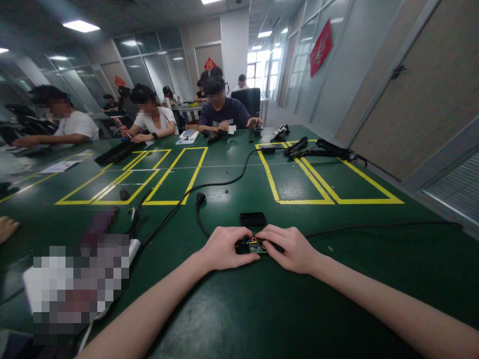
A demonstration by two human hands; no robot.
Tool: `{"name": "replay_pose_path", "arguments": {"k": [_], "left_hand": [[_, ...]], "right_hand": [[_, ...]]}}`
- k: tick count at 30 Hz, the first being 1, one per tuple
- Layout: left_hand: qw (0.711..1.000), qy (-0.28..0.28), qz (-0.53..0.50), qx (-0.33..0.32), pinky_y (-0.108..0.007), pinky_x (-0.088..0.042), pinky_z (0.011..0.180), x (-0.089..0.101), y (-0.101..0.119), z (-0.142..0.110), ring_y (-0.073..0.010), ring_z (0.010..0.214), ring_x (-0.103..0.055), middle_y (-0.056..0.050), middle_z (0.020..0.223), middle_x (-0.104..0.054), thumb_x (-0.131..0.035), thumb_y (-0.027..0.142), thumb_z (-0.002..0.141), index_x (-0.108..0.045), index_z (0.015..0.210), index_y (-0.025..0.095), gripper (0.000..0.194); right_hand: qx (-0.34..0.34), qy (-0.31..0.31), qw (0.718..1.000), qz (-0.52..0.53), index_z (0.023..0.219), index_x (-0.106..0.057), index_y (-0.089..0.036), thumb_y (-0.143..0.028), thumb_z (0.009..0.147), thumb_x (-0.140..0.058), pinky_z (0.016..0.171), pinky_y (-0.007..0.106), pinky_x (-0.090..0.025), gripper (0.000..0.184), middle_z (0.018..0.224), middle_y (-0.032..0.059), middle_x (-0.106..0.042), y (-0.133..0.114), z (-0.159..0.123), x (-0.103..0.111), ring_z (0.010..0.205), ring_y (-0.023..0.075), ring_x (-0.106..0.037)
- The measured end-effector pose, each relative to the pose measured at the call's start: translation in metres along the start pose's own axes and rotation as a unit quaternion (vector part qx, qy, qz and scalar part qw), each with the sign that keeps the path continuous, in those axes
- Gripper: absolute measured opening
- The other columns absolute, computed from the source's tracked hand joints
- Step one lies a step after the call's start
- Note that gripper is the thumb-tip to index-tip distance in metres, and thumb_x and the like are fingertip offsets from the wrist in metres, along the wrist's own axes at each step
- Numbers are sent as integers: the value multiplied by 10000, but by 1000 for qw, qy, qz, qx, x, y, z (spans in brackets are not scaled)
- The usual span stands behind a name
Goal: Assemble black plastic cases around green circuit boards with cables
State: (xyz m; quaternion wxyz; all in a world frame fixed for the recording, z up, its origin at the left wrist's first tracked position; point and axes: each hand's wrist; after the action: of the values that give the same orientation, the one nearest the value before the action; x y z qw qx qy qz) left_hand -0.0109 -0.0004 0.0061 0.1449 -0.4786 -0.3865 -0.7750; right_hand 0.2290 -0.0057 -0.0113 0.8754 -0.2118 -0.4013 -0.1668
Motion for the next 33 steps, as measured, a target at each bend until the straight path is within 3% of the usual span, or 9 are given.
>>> {"name": "replay_pose_path", "arguments": {"k": [3, 7, 15, 22, 28, 33], "left_hand": [[1000, 15, -3, 0, -246, -483, 645, -1, 1, -1, -161, 700, -691, 5, 833, -737, -739, 403, 871, -681, 1134, 212, 330], [1000, 19, 6, -14, -257, -516, 686, -2, 2, 0, -173, 764, -706, -24, 887, -743, -679, 339, 897, -713, 1049, 202, 208], [999, 25, 35, 17, -321, -578, 785, -4, 3, 1, -229, 875, -732, -59, 1012, -764, -732, 380, 853, -734, 1102, 199, 308], [999, 26, 40, 8, -331, -592, 796, -3, -2, 2, -223, 851, -720, -64, 993, -744, -700, 325, 836, -730, 1142, 190, 336], [999, 24, 40, 3, -335, -590, 793, -4, -3, 1, -228, 857, -715, -74, 1003, -738, -701, 313, 833, -729, 1159, 179, 353], [999, 14, 44, -5, -339, -585, 815, -3, -2, 1, -230, 880, -711, -74, 1018, -732, -684, 317, 846, -725, 1166, 199, 343]], "right_hand": [[-11, 6, 1000, -16, 1114, -663, -176, -189, 1006, -487, 590, 239, -500, 207, 926, 63, -743, 0, 0, -2, 720, 149, -706], [-27, 25, 999, -32, 1045, -654, -183, -183, 992, -508, 592, 246, -492, 156, 895, 57, -732, -1, 1, -3, 709, 156, -704], [-70, 21, 997, -36, 1037, -615, -204, -143, 1005, -465, 676, 296, -535, 165, 918, 67, -724, 1, 4, -3, 780, 195, -708], [-82, 17, 996, -23, 980, -572, -211, -118, 1009, -431, 684, 291, -535, 172, 987, 80, -678, -1, 5, -2, 809, 191, -680], [-50, 6, 999, 20, 1038, -536, -212, -23, 796, -453, 755, 345, -569, 318, 1051, 108, -649, 0, 3, 0, 888, 227, -659], [-43, 25, 998, 27, 1046, -529, -224, -28, 784, -495, 777, 341, -577, 329, 1028, 101, -642, 3, 4, -3, 913, 229, -663]]}}
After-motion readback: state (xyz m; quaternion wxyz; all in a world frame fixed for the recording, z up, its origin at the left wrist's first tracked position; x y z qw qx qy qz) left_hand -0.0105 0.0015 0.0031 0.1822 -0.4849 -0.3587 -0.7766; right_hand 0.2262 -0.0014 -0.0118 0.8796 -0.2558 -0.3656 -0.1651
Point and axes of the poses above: each hand's wrist, its own z-axis towards the middle knuckle, its own x-axis out of the back of the hand, y = z × x
